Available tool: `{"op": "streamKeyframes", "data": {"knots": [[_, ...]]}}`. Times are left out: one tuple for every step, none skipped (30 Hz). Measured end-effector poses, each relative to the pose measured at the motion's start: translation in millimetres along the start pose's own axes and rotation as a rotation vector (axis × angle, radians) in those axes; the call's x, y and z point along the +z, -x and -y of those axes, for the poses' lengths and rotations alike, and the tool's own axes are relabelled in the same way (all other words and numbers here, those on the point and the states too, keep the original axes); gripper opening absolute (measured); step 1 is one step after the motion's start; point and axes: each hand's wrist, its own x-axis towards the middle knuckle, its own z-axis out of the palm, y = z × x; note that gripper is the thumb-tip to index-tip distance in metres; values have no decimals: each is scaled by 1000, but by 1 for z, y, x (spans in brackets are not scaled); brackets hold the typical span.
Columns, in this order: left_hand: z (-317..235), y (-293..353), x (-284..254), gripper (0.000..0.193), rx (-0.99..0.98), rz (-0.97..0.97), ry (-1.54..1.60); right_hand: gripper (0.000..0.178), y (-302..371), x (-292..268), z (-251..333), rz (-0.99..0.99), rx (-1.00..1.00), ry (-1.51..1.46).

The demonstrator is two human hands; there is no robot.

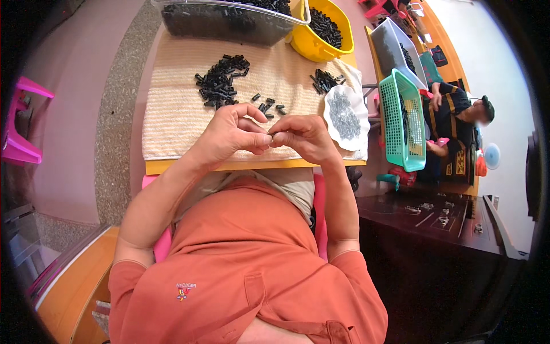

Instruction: The person assembles components by picking small metal pins from a plate and inserting them into black plastic pieces by hand.

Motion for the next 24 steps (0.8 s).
{"op": "streamKeyframes", "data": {"knots": [[1,0,-1,30,-8,9,1,13,0,1,1,9,-10,35],[1,0,0,30,-9,10,2,13,1,1,1,8,-9,35],[0,0,0,31,-8,14,7,13,2,1,1,-1,-34,62],[-1,0,1,31,-7,17,12,13,2,1,1,-10,-59,88],[0,-1,0,31,-7,16,12,13,3,2,0,-9,-60,88],[1,-1,-1,32,-7,12,20,14,3,5,-2,-55,-123,123],[1,-1,-1,32,-8,8,29,15,4,7,-4,-101,-186,159],[2,-2,-1,32,-6,8,29,15,4,8,-6,-100,-188,160],[3,-2,-1,32,-12,-4,66,18,5,10,-7,-135,-232,223],[3,-2,0,32,-18,-16,103,21,6,12,-7,-169,-277,287],[4,-2,-1,32,-16,-19,103,21,8,17,-6,-166,-280,286],[4,-1,-2,32,-26,-29,120,24,10,24,-5,-227,-298,254],[4,-1,-3,31,-35,-38,137,28,11,31,-4,-288,-317,222],[4,-1,-2,31,-35,-37,137,34,13,35,-8,-314,-326,211],[3,-1,-1,31,-18,-46,140,34,13,38,-10,-315,-326,212],[3,-1,0,31,0,-56,142,37,13,41,-12,-365,-359,293],[4,-1,0,31,0,-55,143,39,12,44,-13,-415,-391,374],[5,-1,0,30,11,-58,148,39,12,47,-14,-415,-391,376],[6,-2,0,30,23,-61,153,41,11,51,-15,-475,-405,450],[7,-2,0,30,24,-61,153,43,10,54,-16,-535,-420,523],[8,-2,0,30,29,-57,157,43,9,56,-19,-535,-421,524],[9,-2,0,29,34,-52,162,43,7,58,-22,-589,-468,581],[9,-2,0,29,33,-53,163,43,6,59,-24,-641,-512,639],[9,-3,0,29,38,-56,163,43,5,60,-25,-641,-511,639]]}}
